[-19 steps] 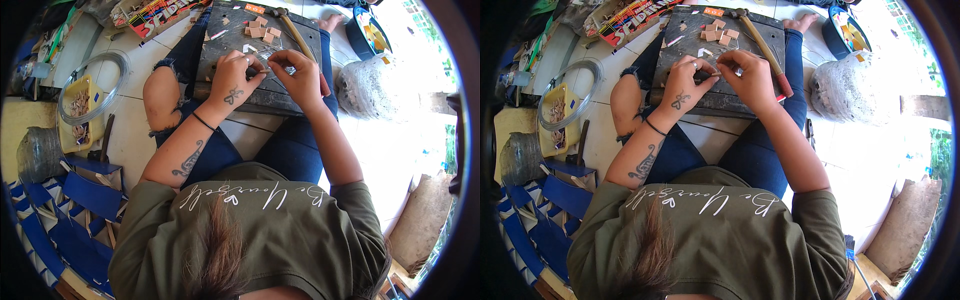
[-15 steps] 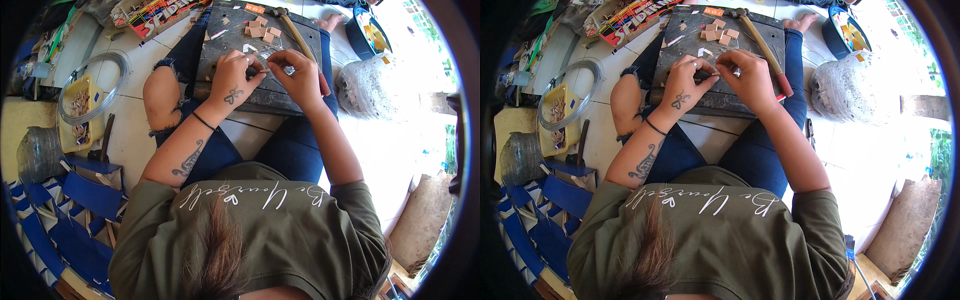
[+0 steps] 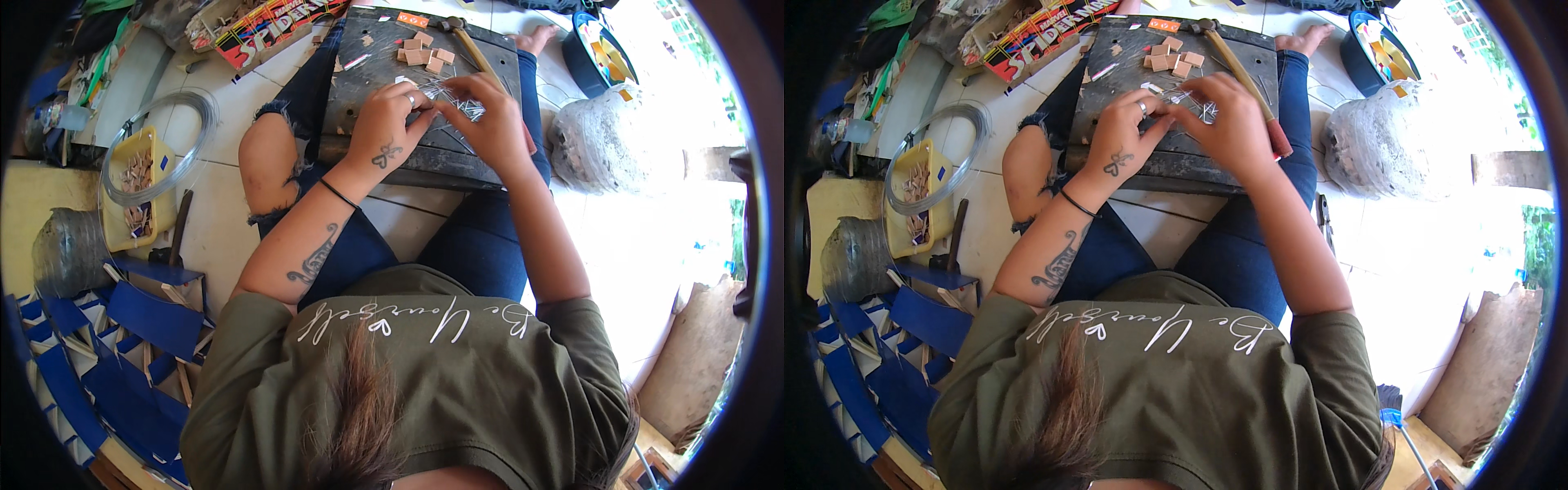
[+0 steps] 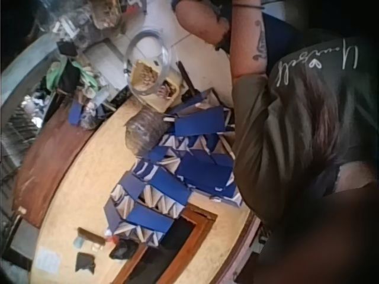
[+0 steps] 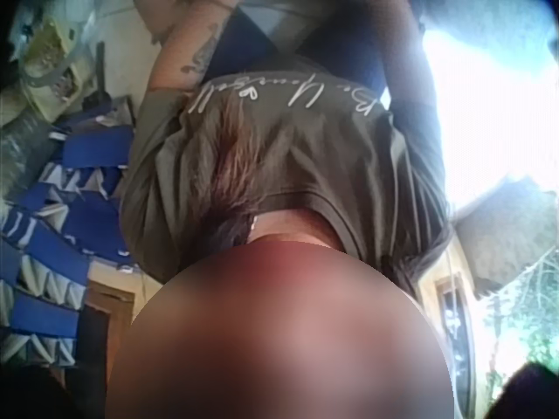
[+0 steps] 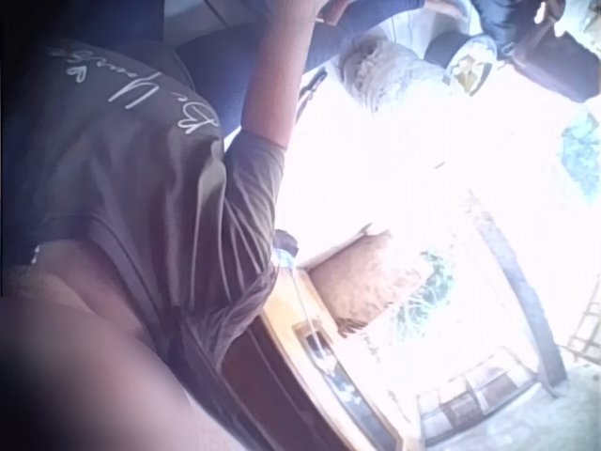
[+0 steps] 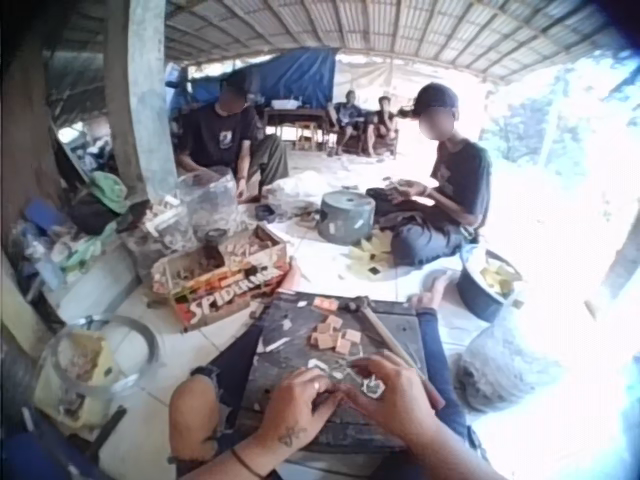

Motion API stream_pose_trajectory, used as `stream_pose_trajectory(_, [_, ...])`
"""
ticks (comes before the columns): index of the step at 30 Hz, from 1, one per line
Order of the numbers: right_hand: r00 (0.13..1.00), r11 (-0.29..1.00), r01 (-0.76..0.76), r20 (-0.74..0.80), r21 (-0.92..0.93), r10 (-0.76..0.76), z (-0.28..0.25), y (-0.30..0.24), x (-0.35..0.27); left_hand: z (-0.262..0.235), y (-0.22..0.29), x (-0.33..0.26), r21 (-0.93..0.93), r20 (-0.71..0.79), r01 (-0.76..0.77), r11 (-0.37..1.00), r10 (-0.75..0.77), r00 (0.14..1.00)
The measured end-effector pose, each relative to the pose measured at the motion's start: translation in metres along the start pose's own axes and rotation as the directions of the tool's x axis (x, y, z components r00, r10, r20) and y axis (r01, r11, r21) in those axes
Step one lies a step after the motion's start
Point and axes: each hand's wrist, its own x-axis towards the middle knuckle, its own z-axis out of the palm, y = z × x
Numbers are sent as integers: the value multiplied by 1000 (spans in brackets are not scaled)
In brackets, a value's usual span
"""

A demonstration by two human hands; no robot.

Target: The person sits on the floor and repeatedly places small wooden blocks on a dark work surface, then uses a hammer to tap them into place. The person handles the blocks one at a time and adjusts their positions between strikes.

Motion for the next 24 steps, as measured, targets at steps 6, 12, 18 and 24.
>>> stream_pose_trajectory(6, [952, 710, -261, -54, -654, 300, -27, 45, -26, 2, 6, -3, -91, 13, 77, 993, -76, 997])
stream_pose_trajectory(12, [945, 867, -311, -27, -388, 327, -38, 61, -29, 1, 7, -3, -46, 31, 67, 997, -65, 997])
stream_pose_trajectory(18, [823, 672, -553, 195, 492, 534, -78, -6, -90, 2, 6, -3, -75, 32, 61, 995, -58, 998])
stream_pose_trajectory(24, [946, 949, -314, 94, 14, 311, -100, -53, -130, 2, 5, -4, -75, 34, 38, 997, -35, 999])
